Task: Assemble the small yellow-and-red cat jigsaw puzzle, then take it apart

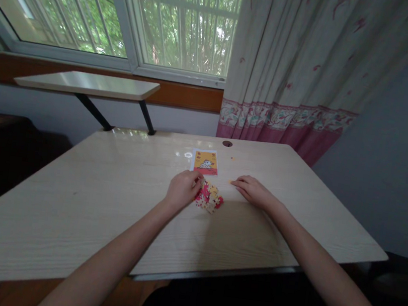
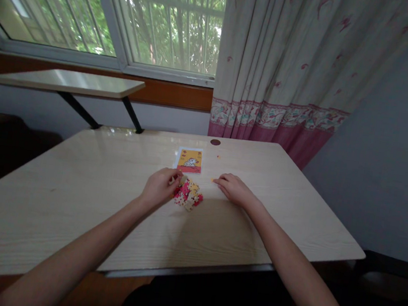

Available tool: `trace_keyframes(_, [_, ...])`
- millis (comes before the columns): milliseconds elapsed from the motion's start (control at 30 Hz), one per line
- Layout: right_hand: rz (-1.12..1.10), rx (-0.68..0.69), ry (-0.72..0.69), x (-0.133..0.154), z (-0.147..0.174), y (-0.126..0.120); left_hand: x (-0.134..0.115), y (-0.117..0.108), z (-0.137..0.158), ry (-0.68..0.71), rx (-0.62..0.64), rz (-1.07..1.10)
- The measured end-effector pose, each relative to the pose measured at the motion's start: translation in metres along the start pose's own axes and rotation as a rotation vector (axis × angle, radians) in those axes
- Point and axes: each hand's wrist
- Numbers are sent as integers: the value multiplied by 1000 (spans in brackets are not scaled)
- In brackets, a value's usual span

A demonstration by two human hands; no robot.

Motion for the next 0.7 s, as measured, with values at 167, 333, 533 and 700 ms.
trace_keyframes(167, [-10,5,11,-1,-3,1,1,0,-1,-14,19,-13])
trace_keyframes(333, [-4,12,10,-1,-4,2,1,1,-1,-4,-1,0])
trace_keyframes(533, [-107,-59,75,-7,-2,0,0,-2,-1,-2,12,-10])
trace_keyframes(700, [-115,-94,236,-16,-2,0,0,-1,0,0,-4,-8])
Point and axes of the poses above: each hand's wrist, its own z-axis away from the middle knuckle, its own y-axis out of the palm, x = y × z, and after that the axes turned 13 degrees about y, right-handed
